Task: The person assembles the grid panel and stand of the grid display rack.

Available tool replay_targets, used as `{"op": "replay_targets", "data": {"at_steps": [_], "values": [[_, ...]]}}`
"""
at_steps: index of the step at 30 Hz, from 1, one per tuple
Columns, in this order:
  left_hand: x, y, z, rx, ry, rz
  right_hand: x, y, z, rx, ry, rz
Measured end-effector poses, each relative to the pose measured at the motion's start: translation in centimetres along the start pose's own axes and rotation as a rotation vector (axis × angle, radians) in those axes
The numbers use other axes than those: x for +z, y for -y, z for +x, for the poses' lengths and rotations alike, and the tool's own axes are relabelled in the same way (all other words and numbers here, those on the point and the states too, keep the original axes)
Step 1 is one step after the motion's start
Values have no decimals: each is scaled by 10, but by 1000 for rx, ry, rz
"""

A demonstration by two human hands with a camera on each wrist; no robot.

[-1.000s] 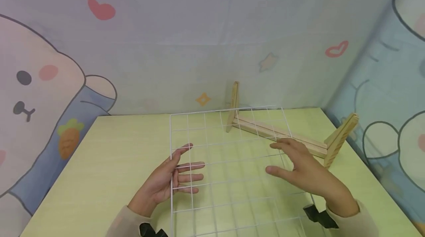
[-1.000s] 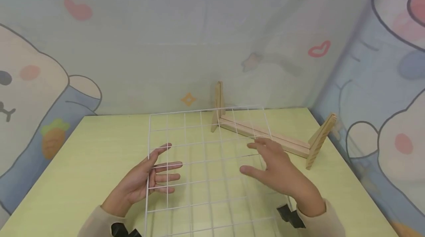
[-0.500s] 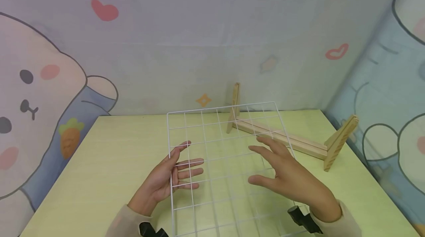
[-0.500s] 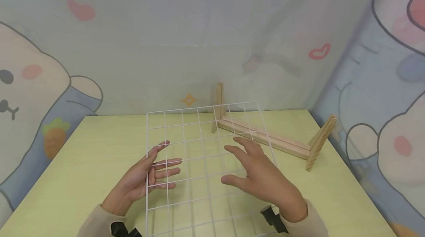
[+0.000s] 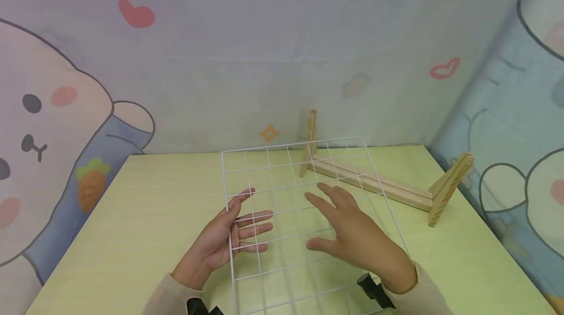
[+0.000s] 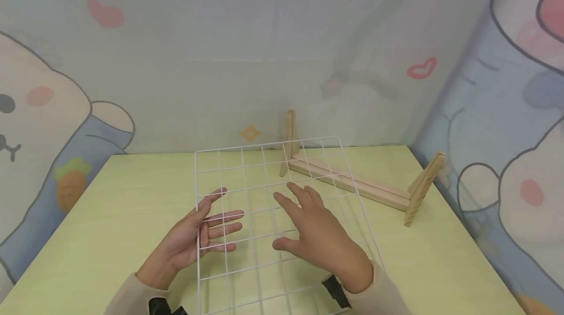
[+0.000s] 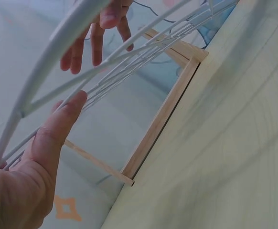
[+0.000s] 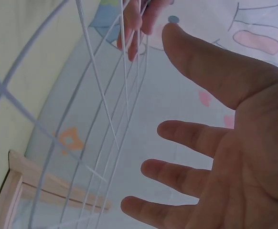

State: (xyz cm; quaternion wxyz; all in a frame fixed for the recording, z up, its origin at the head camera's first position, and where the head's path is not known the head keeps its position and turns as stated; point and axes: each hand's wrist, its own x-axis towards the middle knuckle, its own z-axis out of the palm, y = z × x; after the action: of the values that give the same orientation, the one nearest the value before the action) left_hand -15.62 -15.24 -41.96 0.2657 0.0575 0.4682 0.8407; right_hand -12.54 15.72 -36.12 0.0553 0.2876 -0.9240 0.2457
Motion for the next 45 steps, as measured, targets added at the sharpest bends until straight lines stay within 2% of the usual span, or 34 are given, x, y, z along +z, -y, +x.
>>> {"op": "replay_targets", "data": {"at_steps": [6, 11, 24, 35, 45], "values": [[-1, -1, 0, 9, -6, -1, 11, 5, 9, 54, 102, 4], [-1, -3, -1, 11, 2, -8, 19, 6, 15, 72, 128, -4], [-1, -2, 1, 6, 0, -7, 31, 12, 23, 54, 124, -22], [-2, -2, 2, 12, 9, -9, 36, 14, 24, 167, 105, -40], [0, -2, -1, 20, 34, 6, 40, 14, 28, 159, 108, -10]]}}
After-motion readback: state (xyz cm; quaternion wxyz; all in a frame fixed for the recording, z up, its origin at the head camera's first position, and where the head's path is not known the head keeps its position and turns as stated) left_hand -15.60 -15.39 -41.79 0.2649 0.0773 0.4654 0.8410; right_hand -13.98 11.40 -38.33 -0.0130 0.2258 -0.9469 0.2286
